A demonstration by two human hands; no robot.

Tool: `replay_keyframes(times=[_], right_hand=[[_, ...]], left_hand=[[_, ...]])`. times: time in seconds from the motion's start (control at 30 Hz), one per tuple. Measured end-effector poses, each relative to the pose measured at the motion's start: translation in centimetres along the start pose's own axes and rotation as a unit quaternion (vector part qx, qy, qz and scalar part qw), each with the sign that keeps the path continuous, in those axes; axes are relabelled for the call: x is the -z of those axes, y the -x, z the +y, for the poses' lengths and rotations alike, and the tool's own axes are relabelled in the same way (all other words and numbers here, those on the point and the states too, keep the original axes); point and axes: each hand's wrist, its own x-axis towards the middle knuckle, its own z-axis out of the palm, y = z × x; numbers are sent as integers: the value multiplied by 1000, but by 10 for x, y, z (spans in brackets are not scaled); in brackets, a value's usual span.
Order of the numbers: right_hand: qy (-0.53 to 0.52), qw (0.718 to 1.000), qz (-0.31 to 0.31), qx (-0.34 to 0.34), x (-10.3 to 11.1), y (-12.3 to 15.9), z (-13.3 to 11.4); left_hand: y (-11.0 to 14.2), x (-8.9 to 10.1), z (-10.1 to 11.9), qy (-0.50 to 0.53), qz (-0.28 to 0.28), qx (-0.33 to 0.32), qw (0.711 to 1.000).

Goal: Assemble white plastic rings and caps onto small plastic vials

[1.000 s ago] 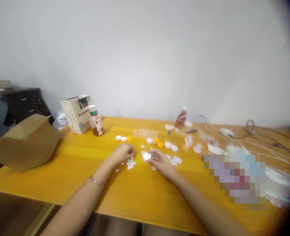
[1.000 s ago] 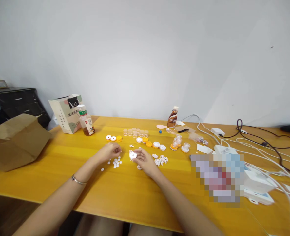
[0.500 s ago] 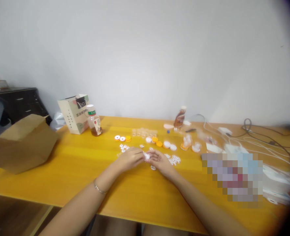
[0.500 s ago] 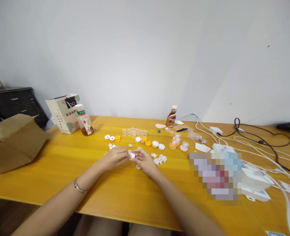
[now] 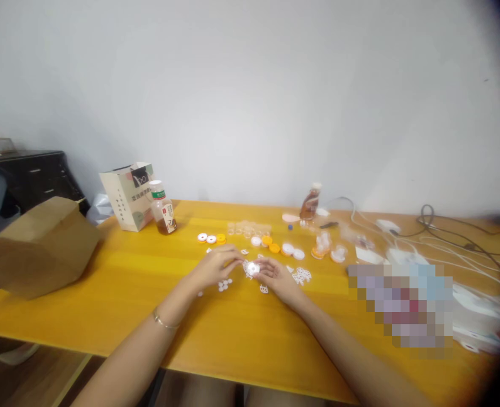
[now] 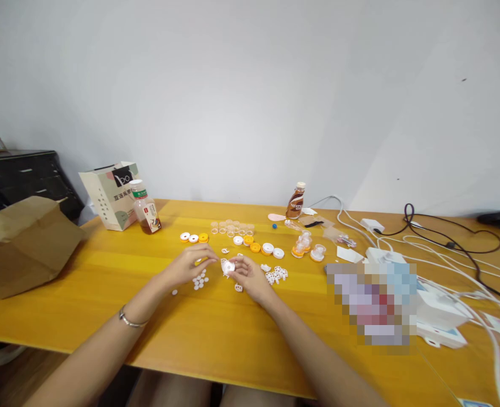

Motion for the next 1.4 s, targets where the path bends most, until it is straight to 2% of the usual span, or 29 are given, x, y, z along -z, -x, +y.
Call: replay_keyframes(times=[0.03,0.07,0.13,0.2,0.3,0.43,0.53,0.63,0.8,0.93,1.0,1.23,1.4], right_hand=[[9,1000,6,-2,0,0,-1],[17,1000,11,-3,0,1,-2],[25,1000,15,-3,0,2,-3],[29,1000,13,-1,0,2,-4],[30,1000,7,0,1,2,-4],[22,1000,-2,-4,1,1,-2],[16,1000,-2,-4,1,1,-1],[18,1000,-3,-3,1,1,-1],[19,1000,-14,-8,1,1,-1],[10,999,-31,-12,1,0,0],[1,999,-43,-17,1,0,1],[-1,997,-62,-40,-1,1,0],[10,997,-68,-43,-2,1,-1]], left_hand=[[2,7,-4,5,-10,38,999],[5,14,-9,6,-45,81,996],[13,26,-19,12,-172,164,971],[22,35,-26,-19,-246,232,941],[31,38,-28,-54,-282,279,916],[30,33,-19,-52,-322,318,890],[28,29,-16,-44,-334,318,886],[29,28,-19,-51,-311,294,903],[25,26,-23,-38,-212,231,949],[11,17,-12,37,-89,179,979],[5,8,-4,78,-37,155,984],[-4,-23,4,122,27,85,988],[-3,-32,2,124,28,76,989]])
